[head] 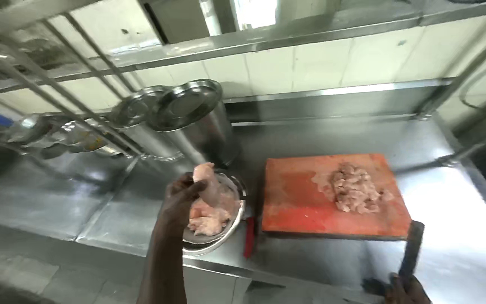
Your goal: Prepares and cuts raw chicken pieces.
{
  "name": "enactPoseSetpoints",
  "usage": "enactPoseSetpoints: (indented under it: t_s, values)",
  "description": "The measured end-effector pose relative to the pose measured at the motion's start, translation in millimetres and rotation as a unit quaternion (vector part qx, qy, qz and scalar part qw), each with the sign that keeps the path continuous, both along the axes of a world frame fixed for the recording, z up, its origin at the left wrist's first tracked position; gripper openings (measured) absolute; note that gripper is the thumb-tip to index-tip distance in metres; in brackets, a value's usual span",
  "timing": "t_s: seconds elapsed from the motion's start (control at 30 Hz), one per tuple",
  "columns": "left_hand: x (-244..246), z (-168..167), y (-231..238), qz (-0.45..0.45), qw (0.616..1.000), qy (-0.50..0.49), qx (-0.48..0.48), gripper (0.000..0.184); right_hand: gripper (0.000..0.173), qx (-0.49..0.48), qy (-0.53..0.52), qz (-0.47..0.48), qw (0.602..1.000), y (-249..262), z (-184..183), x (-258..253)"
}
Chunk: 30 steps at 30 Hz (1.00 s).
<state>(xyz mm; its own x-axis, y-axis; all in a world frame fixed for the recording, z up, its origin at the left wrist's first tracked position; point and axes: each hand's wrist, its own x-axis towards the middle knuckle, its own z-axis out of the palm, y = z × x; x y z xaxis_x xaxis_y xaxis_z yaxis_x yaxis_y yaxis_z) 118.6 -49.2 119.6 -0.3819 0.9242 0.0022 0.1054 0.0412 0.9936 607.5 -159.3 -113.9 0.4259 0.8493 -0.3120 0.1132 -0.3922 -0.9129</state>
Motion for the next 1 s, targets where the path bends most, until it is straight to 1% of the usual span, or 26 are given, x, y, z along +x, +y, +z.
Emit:
enactPoseSetpoints:
  t_s: [0.03, 0.1, 0.13, 0.17, 0.2, 0.23, 0.27, 0.3, 0.33, 0.43, 0.53, 0.63, 0.7, 0.73, 0.77, 0.83, 0.87, 0.9, 1.0]
  values:
    - [16, 3, 5, -0.008, 1.0, 0.009, 0.018, 0.011, 0.04, -0.007, -0.009, -0.008, 1.0, -1, 3, -2]
    - [56, 6, 14, -0.049, 0.997, 0.045, 0.035, 0.013, 0.035, -0.01, -0.016, -0.028, 0.999, -1, 5, -4]
    - [77, 6, 16, -0.091, 0.992, 0.079, 0.032, 0.016, 0.033, -0.009, -0.014, -0.034, 0.999, -1, 4, -4]
    - [95, 4, 17, -0.153, 0.981, 0.118, 0.016, 0.018, 0.031, -0.009, -0.013, -0.04, 0.999, 0, 2, -4]
    - [108, -2, 19, -0.233, 0.958, 0.165, -0.01, 0.024, 0.029, -0.011, -0.011, -0.043, 0.999, 1, 1, -4]
    - [117, -9, 21, -0.308, 0.925, 0.219, -0.046, 0.032, 0.027, -0.013, -0.009, -0.047, 0.999, 1, 0, -5]
    - [126, -17, 26, -0.355, 0.889, 0.277, -0.079, 0.038, 0.025, -0.01, -0.005, -0.052, 0.999, 1, 0, -5]
    - [133, -25, 31, -0.376, 0.863, 0.322, -0.096, 0.039, 0.024, -0.007, 0.0, -0.059, 0.998, 0, 0, -6]
    - [139, -32, 36, -0.384, 0.848, 0.353, -0.097, 0.037, 0.023, -0.002, 0.004, -0.065, 0.998, 0, -1, -6]
    - [146, -54, 46, -0.387, 0.824, 0.4, -0.107, 0.03, 0.023, 0.008, -0.001, -0.07, 0.998, -1, -3, -7]
    - [150, -86, 55, -0.384, 0.815, 0.417, -0.123, 0.036, 0.023, 0.001, -0.019, -0.065, 0.998, 1, -2, -8]
    - [159, -121, 64, -0.395, 0.814, 0.418, -0.082, 0.056, 0.023, 0.004, -0.025, -0.067, 0.997, 1, -5, -8]
    - [165, -144, 67, -0.398, 0.804, 0.436, -0.072, 0.062, 0.022, 0.007, -0.027, -0.066, 0.997, 2, -5, -8]
    - [167, -157, 70, -0.397, 0.791, 0.459, -0.081, 0.059, 0.022, 0.007, -0.027, -0.066, 0.997, 2, -4, -8]
    - [169, -163, 72, -0.392, 0.782, 0.475, -0.093, 0.051, 0.021, 0.008, -0.025, -0.066, 0.997, 2, -3, -8]
    - [171, -165, 72, -0.387, 0.778, 0.483, -0.109, 0.033, 0.019, 0.012, -0.018, -0.068, 0.997, 2, -4, -8]
    - [171, -165, 71, -0.382, 0.785, 0.476, -0.108, 0.027, 0.019, 0.015, -0.013, -0.069, 0.997, 2, -5, -8]
    - [169, -165, 70, -0.378, 0.802, 0.452, -0.1, 0.024, 0.019, 0.015, -0.007, -0.071, 0.997, 2, -5, -7]
    - [165, -149, 60, -0.369, 0.871, 0.298, -0.125, 0.022, 0.019, -0.002, 0.018, -0.066, 0.998, 3, -3, -5]
